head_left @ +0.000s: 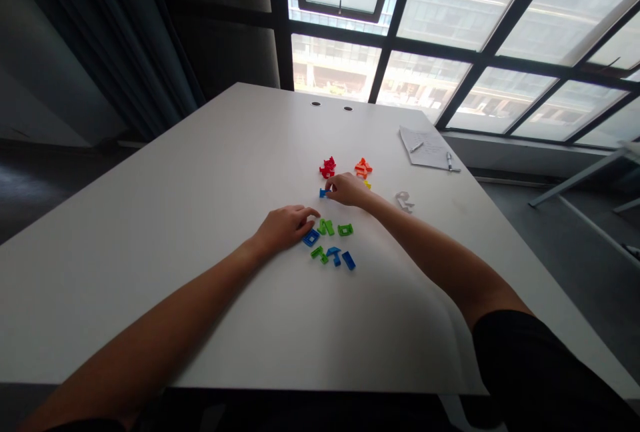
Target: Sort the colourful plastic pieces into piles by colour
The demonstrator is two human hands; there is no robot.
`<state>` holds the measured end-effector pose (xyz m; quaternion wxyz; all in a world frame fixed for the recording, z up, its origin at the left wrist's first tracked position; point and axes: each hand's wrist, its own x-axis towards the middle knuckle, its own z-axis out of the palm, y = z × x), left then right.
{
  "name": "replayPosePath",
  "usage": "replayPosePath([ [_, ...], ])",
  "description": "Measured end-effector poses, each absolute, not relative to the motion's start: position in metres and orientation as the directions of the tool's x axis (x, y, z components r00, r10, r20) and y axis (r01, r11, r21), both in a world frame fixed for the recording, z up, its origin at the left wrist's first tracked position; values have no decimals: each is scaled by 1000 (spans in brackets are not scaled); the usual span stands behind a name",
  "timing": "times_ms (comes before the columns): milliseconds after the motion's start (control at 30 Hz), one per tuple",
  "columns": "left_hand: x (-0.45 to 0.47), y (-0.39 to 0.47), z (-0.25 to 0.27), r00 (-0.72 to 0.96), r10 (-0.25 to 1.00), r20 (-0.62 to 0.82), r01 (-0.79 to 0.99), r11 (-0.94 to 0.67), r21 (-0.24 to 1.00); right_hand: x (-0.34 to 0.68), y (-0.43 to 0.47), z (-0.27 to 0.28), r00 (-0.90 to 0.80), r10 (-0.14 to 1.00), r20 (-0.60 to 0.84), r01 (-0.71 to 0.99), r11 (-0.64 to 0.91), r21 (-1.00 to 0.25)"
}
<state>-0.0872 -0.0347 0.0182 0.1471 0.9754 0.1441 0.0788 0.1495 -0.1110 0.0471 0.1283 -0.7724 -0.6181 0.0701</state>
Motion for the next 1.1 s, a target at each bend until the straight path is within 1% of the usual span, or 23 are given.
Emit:
replayPosePath([
  [100, -87, -36, 19, 944, 309, 115, 261, -913, 315, 179, -116, 65, 270, 944, 191, 924, -199, -327],
  [167, -87, -37, 20, 941, 317, 115, 268, -911, 315, 218, -125, 77, 367, 894, 257, 904, -277, -327],
  [233, -86, -38, 19, 938, 328, 112, 279, -908, 313, 264, -138, 82, 480, 843, 243, 868, -416, -271],
  [300, -86, -38, 19, 934, 340, 115, 290, -903, 317, 308, -152, 78, 582, 796, 167, 811, -551, -198],
  [367, -85, -38, 18, 930, 347, 118, 295, -900, 322, 341, -165, 66, 648, 753, 109, 760, -632, -151],
  [433, -85, -38, 18, 928, 354, 119, 299, -896, 329, 359, -173, 51, 685, 724, 84, 727, -671, -142],
  [600, -84, -38, 18, 925, 360, 120, 303, -892, 335, 365, -174, 22, 758, 651, 40, 646, -740, -189],
  [700, -85, -37, 18, 926, 359, 115, 304, -892, 335, 360, -170, 23, 772, 630, 77, 631, -748, -206],
  [767, -85, -37, 18, 929, 353, 106, 301, -892, 337, 351, -169, 32, 757, 635, 153, 652, -723, -228],
  [833, -85, -37, 18, 933, 345, 102, 293, -894, 338, 330, -171, 45, 692, 674, 259, 722, -647, -245],
  [867, -85, -37, 18, 934, 342, 102, 290, -895, 338, 315, -174, 53, 637, 706, 310, 771, -588, -246],
  [933, -85, -37, 18, 934, 341, 106, 290, -898, 332, 273, -185, 69, 482, 794, 372, 876, -422, -234],
  [967, -85, -38, 18, 933, 344, 109, 293, -899, 327, 248, -194, 76, 393, 843, 367, 916, -325, -234],
  [1000, -85, -38, 18, 931, 346, 113, 296, -899, 322, 222, -205, 81, 286, 902, 323, 947, -214, -240],
  [1067, -85, -38, 18, 929, 349, 121, 297, -901, 316, 171, -228, 84, 76, 982, 174, 967, -30, -252],
  [1100, -85, -39, 18, 929, 348, 126, 295, -903, 313, 148, -241, 82, -15, 996, 83, 965, 36, -258],
])
